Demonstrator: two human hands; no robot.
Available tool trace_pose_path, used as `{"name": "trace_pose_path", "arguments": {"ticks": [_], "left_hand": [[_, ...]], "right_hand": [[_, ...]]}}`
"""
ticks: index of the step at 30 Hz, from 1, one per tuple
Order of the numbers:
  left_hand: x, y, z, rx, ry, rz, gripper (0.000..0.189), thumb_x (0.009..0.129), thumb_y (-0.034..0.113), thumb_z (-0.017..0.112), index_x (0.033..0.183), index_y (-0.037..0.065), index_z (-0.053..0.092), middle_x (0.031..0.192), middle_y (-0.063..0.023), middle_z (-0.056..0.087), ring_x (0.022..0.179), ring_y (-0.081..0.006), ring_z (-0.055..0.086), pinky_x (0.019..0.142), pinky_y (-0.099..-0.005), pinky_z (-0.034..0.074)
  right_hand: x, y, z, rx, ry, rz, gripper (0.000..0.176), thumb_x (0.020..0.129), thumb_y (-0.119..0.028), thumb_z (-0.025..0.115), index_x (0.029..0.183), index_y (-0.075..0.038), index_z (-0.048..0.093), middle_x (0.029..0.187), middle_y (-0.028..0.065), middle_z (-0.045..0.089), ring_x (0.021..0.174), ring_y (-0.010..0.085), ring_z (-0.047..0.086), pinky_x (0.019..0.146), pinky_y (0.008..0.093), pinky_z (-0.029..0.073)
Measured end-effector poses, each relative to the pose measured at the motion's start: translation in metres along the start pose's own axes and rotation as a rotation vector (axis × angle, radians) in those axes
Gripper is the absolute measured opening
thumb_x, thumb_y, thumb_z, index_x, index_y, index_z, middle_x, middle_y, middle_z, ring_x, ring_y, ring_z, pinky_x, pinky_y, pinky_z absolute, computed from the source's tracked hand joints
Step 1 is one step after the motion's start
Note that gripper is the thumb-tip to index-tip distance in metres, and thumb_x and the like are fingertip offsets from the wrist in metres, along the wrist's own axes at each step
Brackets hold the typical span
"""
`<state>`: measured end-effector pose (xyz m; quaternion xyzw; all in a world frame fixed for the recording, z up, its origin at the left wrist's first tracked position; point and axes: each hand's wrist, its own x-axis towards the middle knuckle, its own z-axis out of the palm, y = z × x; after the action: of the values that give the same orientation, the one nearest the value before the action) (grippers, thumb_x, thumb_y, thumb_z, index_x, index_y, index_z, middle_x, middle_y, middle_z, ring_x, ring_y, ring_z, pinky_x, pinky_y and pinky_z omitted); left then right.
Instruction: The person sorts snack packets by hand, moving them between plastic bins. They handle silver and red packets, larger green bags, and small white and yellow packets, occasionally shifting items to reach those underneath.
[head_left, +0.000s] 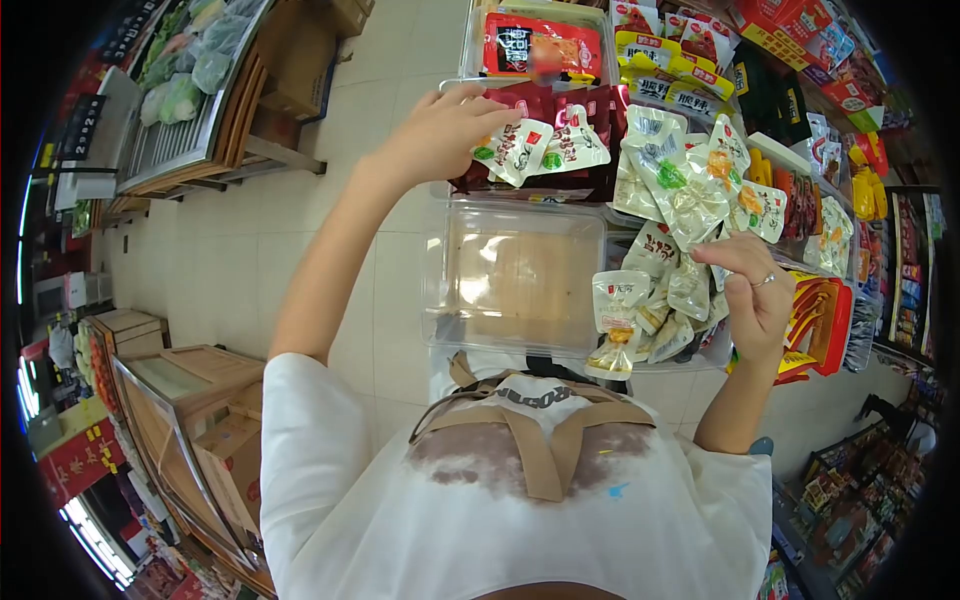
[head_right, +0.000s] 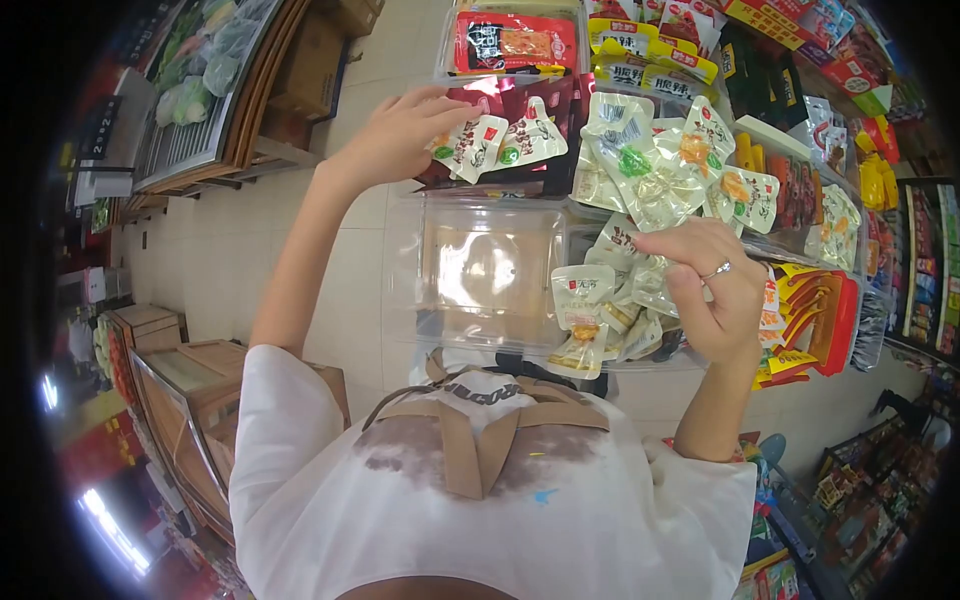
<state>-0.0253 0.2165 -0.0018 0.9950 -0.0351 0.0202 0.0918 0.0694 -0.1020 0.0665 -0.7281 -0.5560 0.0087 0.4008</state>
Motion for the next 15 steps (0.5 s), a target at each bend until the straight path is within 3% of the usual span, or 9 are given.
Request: {"name": "trace_pose_path", "arguments": {"ticks": [5,8,12,14,15], "left_hand": [[0.009,-0.005,-0.012,0.162,-0.194,-0.020,0.052,0.066,-0.002,0.053,0.115,0.017,0.047,0.114,-0.0022,0.049,0.114,-0.0218,0.037,0.093,-0.0390,0.029],[0.004,-0.015,-0.004,0.106,-0.101,0.111,0.056,0.064,0.007,0.060,0.117,0.017,0.044,0.112,-0.0029,0.049,0.110,-0.0221,0.040,0.092,-0.0406,0.030],[0.012,-0.014,-0.008,-0.014,-0.216,0.054,0.065,0.060,0.017,0.066,0.119,0.015,0.041,0.113,-0.0041,0.049,0.109,-0.0221,0.041,0.091,-0.0426,0.031],[0.020,-0.010,-0.012,0.225,-0.332,0.043,0.072,0.056,0.024,0.069,0.120,0.014,0.039,0.114,-0.0048,0.048,0.110,-0.0220,0.040,0.090,-0.0442,0.031],[0.020,-0.011,-0.012,0.242,-0.254,0.079,0.071,0.057,0.023,0.069,0.120,0.012,0.039,0.113,-0.0053,0.049,0.109,-0.0233,0.041,0.089,-0.0426,0.031]], "right_hand": [[-0.015,0.002,-0.005,0.002,0.046,0.096,0.018,0.080,-0.009,0.046,0.085,0.000,0.061,0.076,0.0103,0.061,0.068,0.0208,0.055,0.070,0.0312,0.041],[-0.022,0.004,-0.002,0.025,0.091,0.140,0.018,0.081,-0.007,0.045,0.085,0.001,0.060,0.077,0.0105,0.061,0.070,0.0201,0.056,0.069,0.0298,0.042],[-0.028,0.000,0.004,0.085,0.074,0.293,0.023,0.084,-0.012,0.042,0.086,0.003,0.059,0.079,0.0108,0.061,0.076,0.0184,0.056,0.074,0.0291,0.040],[-0.028,-0.002,0.006,0.077,0.066,0.294,0.022,0.084,-0.011,0.042,0.086,0.003,0.059,0.079,0.0110,0.061,0.076,0.0182,0.055,0.073,0.0286,0.040],[-0.028,-0.002,0.006,0.067,0.063,0.292,0.022,0.083,-0.010,0.042,0.087,0.003,0.059,0.079,0.0112,0.061,0.076,0.0179,0.055,0.072,0.0282,0.040]]}}
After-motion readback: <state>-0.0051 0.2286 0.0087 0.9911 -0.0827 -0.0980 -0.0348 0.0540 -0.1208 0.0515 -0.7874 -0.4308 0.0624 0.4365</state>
